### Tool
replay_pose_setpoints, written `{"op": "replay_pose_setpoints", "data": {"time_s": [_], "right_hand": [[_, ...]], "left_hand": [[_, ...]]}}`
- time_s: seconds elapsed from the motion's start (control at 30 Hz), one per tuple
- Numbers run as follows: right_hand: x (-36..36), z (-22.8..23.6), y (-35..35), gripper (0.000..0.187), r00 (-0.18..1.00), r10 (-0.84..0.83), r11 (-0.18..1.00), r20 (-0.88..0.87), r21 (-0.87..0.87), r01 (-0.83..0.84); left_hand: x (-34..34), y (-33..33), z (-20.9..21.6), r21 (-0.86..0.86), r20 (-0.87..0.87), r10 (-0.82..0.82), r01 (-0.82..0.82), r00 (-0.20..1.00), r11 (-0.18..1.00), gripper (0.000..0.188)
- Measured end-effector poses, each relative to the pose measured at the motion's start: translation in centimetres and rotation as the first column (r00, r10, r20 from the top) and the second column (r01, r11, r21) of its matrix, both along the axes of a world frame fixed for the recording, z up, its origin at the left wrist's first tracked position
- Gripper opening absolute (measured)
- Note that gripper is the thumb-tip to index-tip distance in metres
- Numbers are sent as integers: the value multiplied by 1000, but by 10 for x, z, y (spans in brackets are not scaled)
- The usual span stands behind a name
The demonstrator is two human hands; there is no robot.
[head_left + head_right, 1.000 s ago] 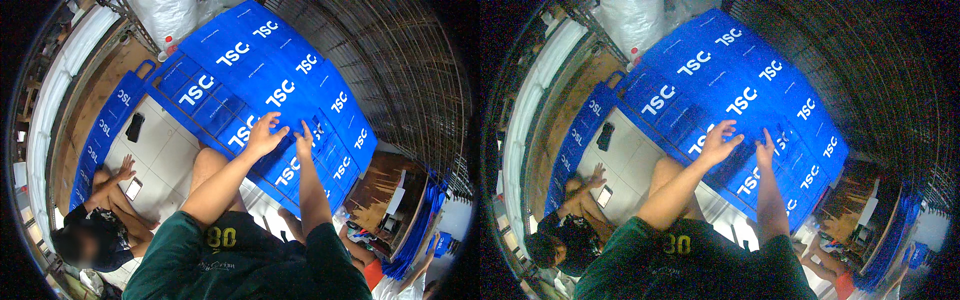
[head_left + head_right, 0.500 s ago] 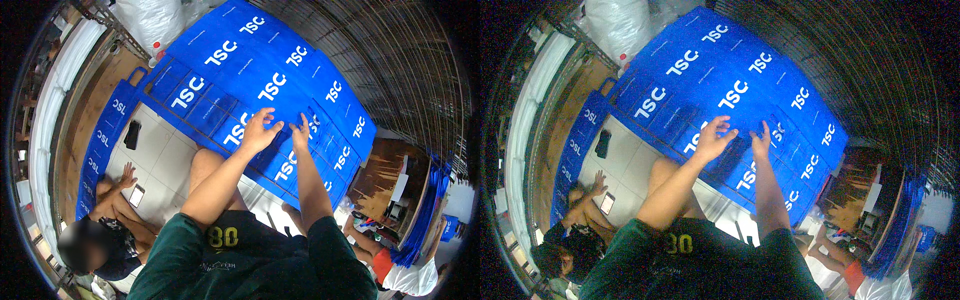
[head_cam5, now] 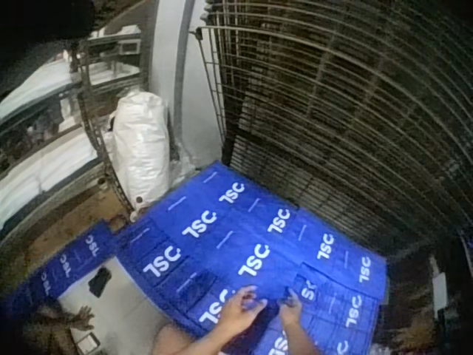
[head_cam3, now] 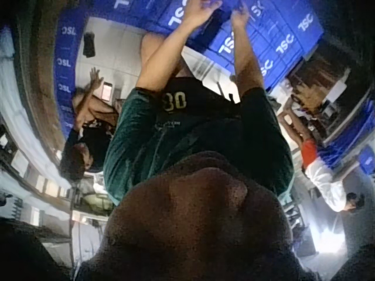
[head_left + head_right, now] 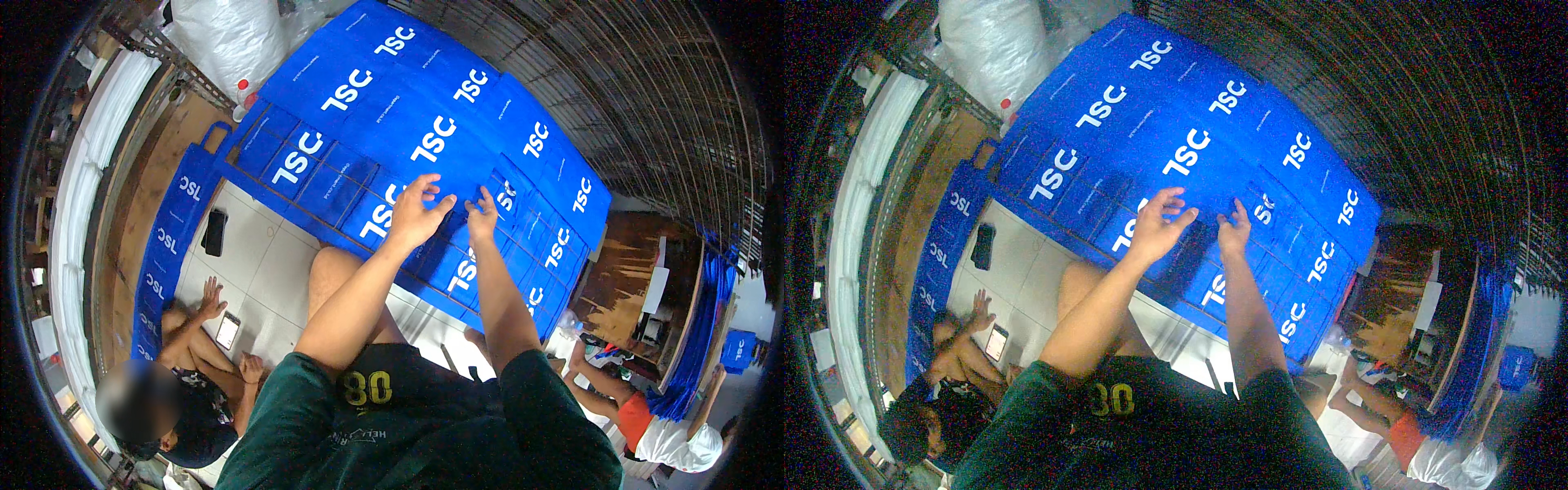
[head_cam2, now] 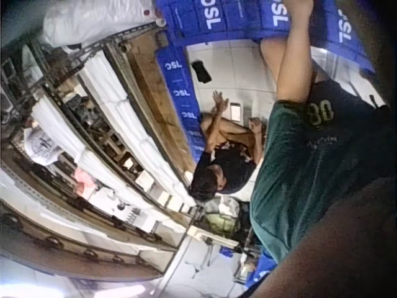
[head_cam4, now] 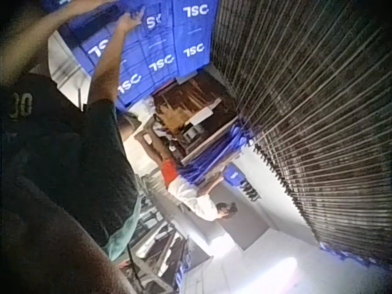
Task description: The person sits on the floor and repeatedly folds blue tote bags with 'TSC' branding. They pick up a bag, fold it in half, and place it on a growing stack on their lap. Another person in the background is also handling similar bags.
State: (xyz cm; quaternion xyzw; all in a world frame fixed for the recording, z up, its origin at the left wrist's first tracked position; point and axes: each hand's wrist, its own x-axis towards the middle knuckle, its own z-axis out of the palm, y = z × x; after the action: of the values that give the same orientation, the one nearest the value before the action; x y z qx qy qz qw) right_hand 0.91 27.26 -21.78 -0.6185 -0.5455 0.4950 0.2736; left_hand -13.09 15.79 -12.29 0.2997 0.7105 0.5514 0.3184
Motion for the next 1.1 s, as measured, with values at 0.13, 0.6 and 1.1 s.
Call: {"op": "replay_pose_setpoints", "data": {"time_s": [0.13, 0.6, 1.1], "right_hand": [[7, -13, 6, 66, 999, 9, 999, 33, 40, -11], [118, 18, -36, 51, 991, -116, 983, -63, 134, 124], [389, 178, -32, 53, 726, -503, 662, -469, 331, 673]], "left_hand": [[1, 0, 0, 20, 17, 0, 0, 1000, 1000, 48], [1, -8, 1, 6, 28, -68, 68, 997, 998, 50], [3, -22, -70, 180, -160, -173, 201, 972, 963, 41]]}}
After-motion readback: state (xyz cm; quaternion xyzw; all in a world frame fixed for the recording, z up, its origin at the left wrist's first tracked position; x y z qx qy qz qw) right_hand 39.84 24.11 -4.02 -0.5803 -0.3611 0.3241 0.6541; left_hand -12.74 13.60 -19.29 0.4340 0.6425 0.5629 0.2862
